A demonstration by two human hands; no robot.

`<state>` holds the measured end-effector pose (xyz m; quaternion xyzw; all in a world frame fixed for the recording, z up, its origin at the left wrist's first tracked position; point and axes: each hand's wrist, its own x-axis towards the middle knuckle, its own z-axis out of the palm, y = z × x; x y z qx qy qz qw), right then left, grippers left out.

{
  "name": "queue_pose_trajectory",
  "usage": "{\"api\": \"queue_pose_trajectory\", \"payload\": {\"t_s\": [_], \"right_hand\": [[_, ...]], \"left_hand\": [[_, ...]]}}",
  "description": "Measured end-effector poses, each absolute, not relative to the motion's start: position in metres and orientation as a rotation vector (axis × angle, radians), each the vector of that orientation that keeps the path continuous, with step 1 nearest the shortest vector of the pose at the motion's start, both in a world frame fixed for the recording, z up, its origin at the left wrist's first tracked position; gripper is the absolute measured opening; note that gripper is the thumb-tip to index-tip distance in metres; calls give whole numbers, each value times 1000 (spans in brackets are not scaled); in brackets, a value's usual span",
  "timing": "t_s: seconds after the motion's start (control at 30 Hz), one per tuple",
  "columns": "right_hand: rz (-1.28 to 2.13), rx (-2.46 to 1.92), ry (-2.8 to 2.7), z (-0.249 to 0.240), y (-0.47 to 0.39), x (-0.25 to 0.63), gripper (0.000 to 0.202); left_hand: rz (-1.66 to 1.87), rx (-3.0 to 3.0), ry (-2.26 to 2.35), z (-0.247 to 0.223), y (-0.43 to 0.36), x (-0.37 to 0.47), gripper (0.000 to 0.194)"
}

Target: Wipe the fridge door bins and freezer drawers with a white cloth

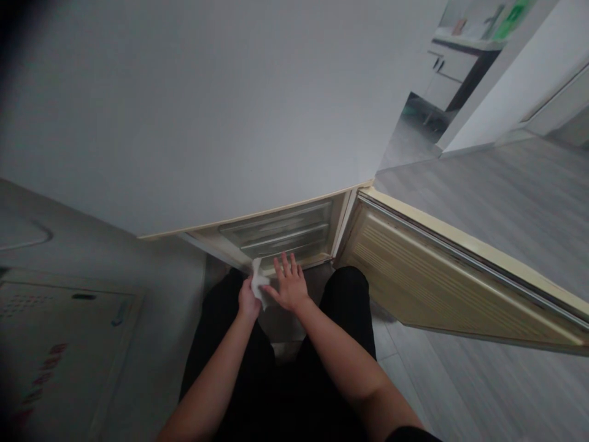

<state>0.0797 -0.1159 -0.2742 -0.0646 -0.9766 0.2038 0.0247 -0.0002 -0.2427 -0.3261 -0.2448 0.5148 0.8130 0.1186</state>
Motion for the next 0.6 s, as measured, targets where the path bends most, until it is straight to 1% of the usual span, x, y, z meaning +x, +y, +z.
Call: {"api": "queue_pose_trajectory", "payload": {"t_s": [0.13, 0.27, 0.43, 0.6], "right_hand": [[612, -207, -3020, -279, -112, 80, 85], [603, -244, -3008, -281, -110, 77, 85], [664, -260, -3009, -279, -111, 75, 95], [823, -288, -3145, -282, -113, 76, 94]], "left_hand": [[2341, -732, 1521, -327, -235, 4, 20], [2322, -673, 1534, -327, -232, 5, 27], [2284, -575, 1636, -331, -232, 9, 24], [2232, -466, 1674, -333, -231, 13, 22]]}}
